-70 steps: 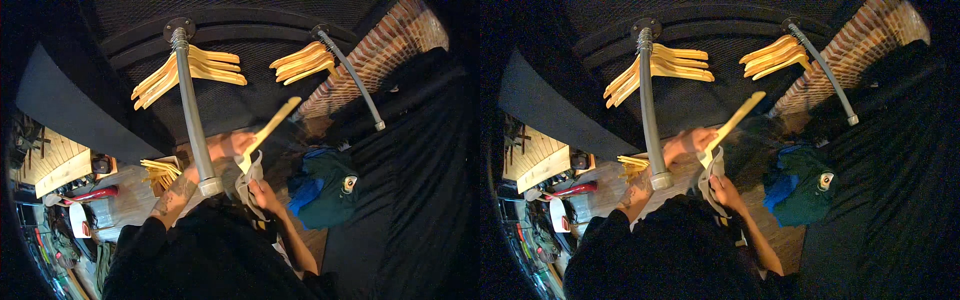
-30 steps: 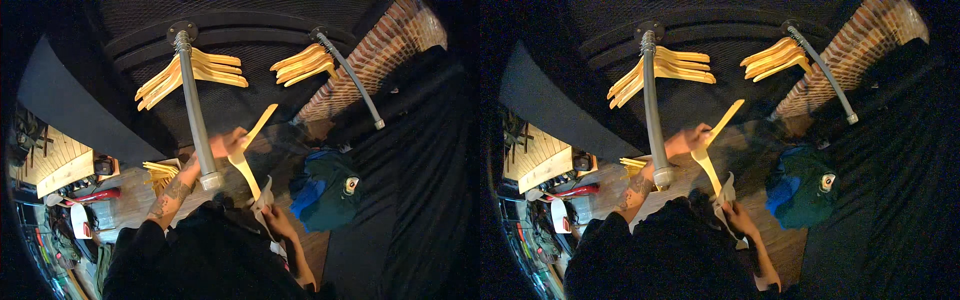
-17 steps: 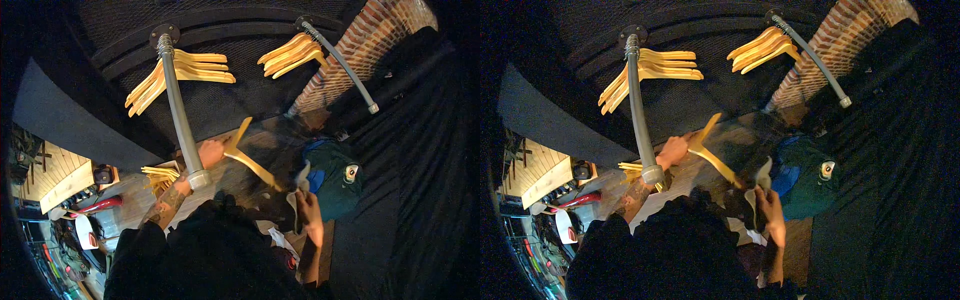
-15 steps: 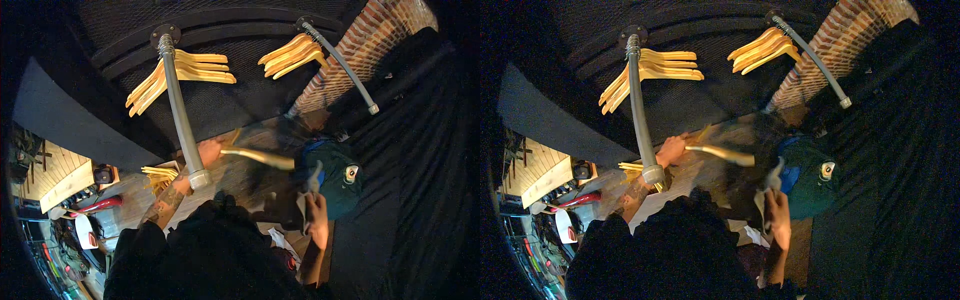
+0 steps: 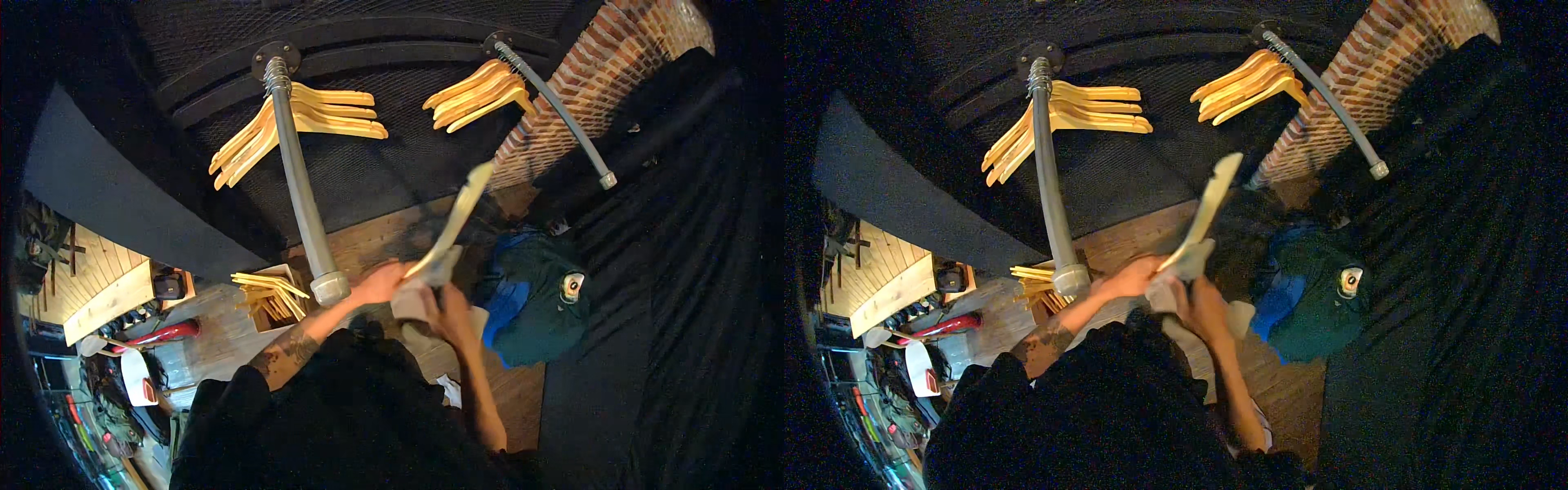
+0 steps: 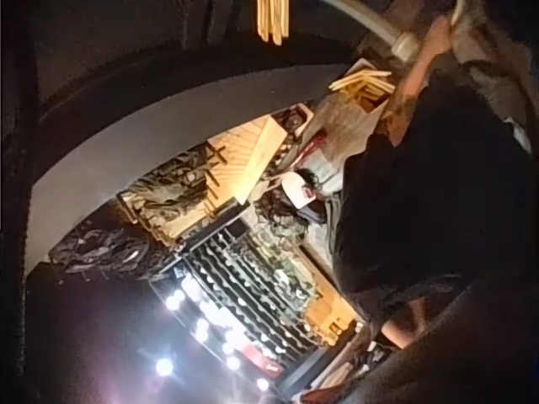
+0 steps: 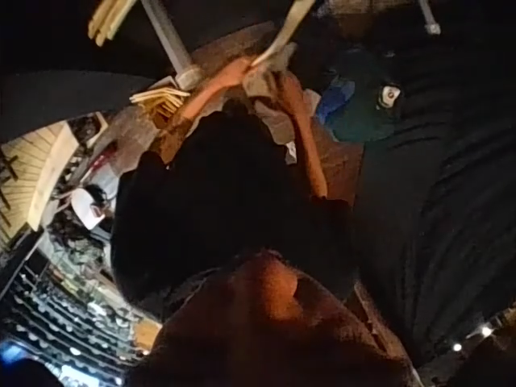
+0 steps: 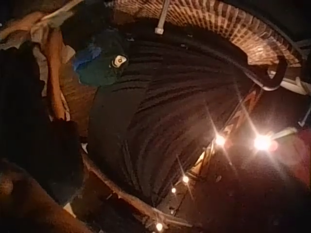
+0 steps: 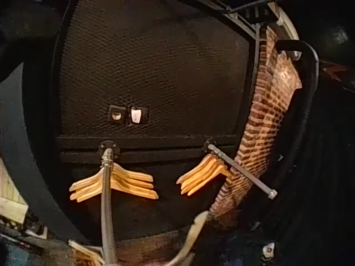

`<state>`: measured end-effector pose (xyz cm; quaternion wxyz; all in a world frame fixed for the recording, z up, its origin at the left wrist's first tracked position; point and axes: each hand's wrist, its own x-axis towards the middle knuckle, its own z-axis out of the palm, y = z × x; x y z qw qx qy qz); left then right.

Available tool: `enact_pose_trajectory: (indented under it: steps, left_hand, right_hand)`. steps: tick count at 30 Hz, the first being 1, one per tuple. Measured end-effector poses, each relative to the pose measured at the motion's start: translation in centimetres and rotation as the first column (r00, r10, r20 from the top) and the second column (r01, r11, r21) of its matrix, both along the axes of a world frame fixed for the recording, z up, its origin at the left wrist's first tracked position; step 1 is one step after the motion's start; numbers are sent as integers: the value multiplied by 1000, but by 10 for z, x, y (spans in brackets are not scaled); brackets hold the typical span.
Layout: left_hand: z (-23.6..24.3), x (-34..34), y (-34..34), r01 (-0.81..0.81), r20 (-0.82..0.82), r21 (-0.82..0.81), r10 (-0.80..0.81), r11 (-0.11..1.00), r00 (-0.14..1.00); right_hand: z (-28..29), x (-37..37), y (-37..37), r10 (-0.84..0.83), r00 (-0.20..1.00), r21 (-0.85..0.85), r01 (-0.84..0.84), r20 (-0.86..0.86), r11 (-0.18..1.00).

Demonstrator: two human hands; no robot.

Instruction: Wiping down wooden clothes hangers on a rack with a cleaning cloth.

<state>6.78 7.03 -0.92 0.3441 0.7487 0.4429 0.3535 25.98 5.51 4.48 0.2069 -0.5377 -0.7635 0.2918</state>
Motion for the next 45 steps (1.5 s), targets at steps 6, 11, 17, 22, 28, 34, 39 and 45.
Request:
enact_pose_trajectory:
  steps: [6,11,17,22,28,34,39,45]
  left_hand:
    - [20,-25,28,39,-96,-330,-75,943,993]
    - [35,-56,50,48,85,-382,-17,923,996]
    - [58,-94,52,-129,-145,-439,71,889,987]
    - [56,-85,48,-132,-180,-395,64,909,982]
    - [55,-50,49,111,44,-391,-102,914,994]
    - [35,4,24,166,-29,-241,-178,956,984]
    - [24,-36,33,94,0,-425,-103,900,995]
    - [25,-102,40,-175,-139,-406,129,897,982]
  right_hand:
    - [-26,-15,7,153,988,-48,-154,-22,987]
    - [-22,0,-6,212,972,-162,-226,-97,961]
    - [-35,54,-50,171,984,-383,-179,-55,906]
    - [-44,81,-62,133,987,-356,-156,-89,921]
    - [-50,62,-33,130,991,-278,-133,-30,951]
    - [-42,15,5,29,961,-234,-96,-274,967]
    - [-16,13,-16,103,935,-270,-202,-339,941]
    - [-46,67,-52,115,979,-513,-186,-168,838]
